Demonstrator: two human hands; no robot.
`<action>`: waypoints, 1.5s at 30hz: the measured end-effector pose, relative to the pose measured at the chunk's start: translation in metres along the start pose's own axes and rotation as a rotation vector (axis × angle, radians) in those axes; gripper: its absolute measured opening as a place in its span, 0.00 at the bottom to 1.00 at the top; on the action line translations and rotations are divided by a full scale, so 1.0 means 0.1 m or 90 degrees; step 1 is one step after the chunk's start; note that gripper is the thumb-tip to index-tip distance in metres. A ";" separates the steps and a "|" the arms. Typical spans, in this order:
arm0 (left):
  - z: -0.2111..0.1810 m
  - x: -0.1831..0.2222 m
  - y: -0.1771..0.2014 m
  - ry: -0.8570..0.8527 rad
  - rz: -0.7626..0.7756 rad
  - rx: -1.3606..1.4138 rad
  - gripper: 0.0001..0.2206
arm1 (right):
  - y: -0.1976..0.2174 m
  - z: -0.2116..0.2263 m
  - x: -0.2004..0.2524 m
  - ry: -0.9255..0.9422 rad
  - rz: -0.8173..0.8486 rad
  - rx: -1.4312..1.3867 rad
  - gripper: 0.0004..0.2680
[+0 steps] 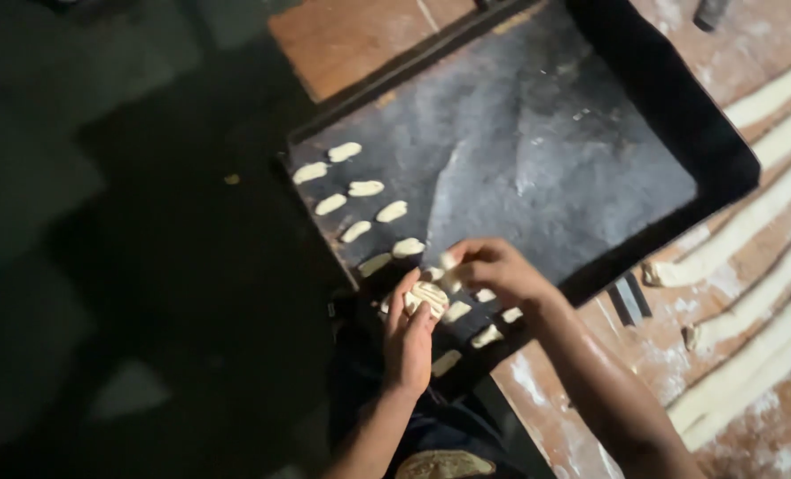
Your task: The person takes small cut dough pieces one at a time, twists and shapes each piece by hand, and places it in rows on a black baking tray, gradually filling the tray while a coworker cuts dough ropes into pieces on the floured table.
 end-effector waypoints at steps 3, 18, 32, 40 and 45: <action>-0.26 -0.09 0.12 -0.022 -0.007 0.046 0.27 | 0.10 0.16 -0.34 0.149 -0.001 0.008 0.09; -0.23 -0.33 0.10 -0.029 -0.071 -0.116 0.20 | -0.48 0.48 0.01 0.225 0.067 0.415 0.16; -0.22 -0.63 0.14 -0.005 -0.159 0.019 0.20 | 0.27 0.50 -1.06 0.235 0.069 0.417 0.10; -0.21 -0.67 0.11 -0.039 -0.139 0.115 0.23 | -0.14 0.86 -0.80 0.636 0.005 0.920 0.16; -0.15 -0.84 0.02 -0.095 -0.149 -0.050 0.28 | -0.35 0.79 -0.53 0.200 0.156 0.467 0.14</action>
Point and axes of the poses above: each hand's wrist, its own x-axis away from the middle knuckle, its own y-axis out of the back of the hand, z = x × y, the point moved 2 cm from there along -x, towards the middle knuckle, and after that the axes turned 11 degrees about -x, right-handed, at the moved point
